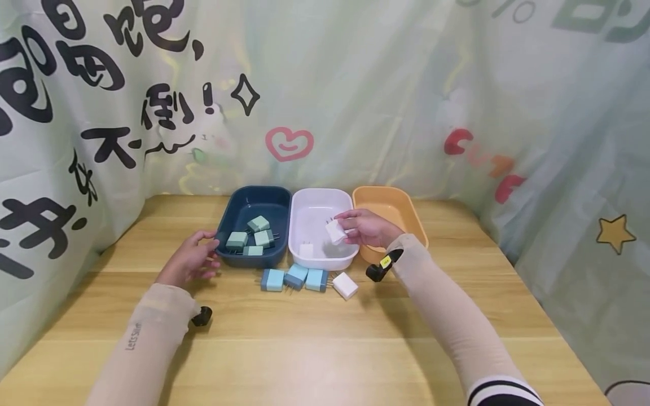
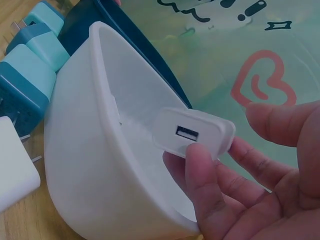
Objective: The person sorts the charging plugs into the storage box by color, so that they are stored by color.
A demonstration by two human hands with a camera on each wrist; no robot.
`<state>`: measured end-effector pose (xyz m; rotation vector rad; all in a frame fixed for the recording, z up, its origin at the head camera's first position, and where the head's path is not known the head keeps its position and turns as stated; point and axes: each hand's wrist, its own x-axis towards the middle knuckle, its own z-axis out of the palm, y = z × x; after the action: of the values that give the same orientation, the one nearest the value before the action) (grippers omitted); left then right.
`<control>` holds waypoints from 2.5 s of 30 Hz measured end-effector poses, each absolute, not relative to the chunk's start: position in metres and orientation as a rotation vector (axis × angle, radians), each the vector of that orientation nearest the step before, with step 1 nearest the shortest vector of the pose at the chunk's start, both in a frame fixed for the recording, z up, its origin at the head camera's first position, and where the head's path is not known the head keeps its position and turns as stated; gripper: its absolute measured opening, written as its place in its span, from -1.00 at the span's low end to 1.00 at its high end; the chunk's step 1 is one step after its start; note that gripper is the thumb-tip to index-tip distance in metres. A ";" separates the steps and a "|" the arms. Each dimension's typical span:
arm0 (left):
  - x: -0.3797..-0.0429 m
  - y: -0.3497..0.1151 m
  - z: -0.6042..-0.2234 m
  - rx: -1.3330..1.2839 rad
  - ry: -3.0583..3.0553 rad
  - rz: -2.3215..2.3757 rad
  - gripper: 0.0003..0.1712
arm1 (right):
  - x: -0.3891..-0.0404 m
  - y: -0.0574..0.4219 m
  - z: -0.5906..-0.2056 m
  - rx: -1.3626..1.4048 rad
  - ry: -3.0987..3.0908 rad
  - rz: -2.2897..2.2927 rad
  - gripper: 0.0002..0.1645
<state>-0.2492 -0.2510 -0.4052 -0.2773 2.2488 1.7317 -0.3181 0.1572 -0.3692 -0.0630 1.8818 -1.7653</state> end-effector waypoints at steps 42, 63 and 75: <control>-0.251 -0.250 -0.389 -0.208 2.449 1.575 -0.45 | -0.234 0.183 -0.390 -0.307 2.196 -1.631 -0.70; -0.248 -0.246 -0.397 -0.266 2.439 1.584 -0.45 | -0.229 0.169 -0.412 -0.345 2.410 -1.277 -0.72; -0.246 -0.242 -0.400 -0.300 2.538 1.570 -0.46 | -0.230 0.157 -0.414 -0.387 2.561 -1.088 -0.56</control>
<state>-0.2460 -0.2422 -0.3998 -0.3001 2.5382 1.5698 -0.2300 0.1574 -0.4140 -0.3868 2.5615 -1.0883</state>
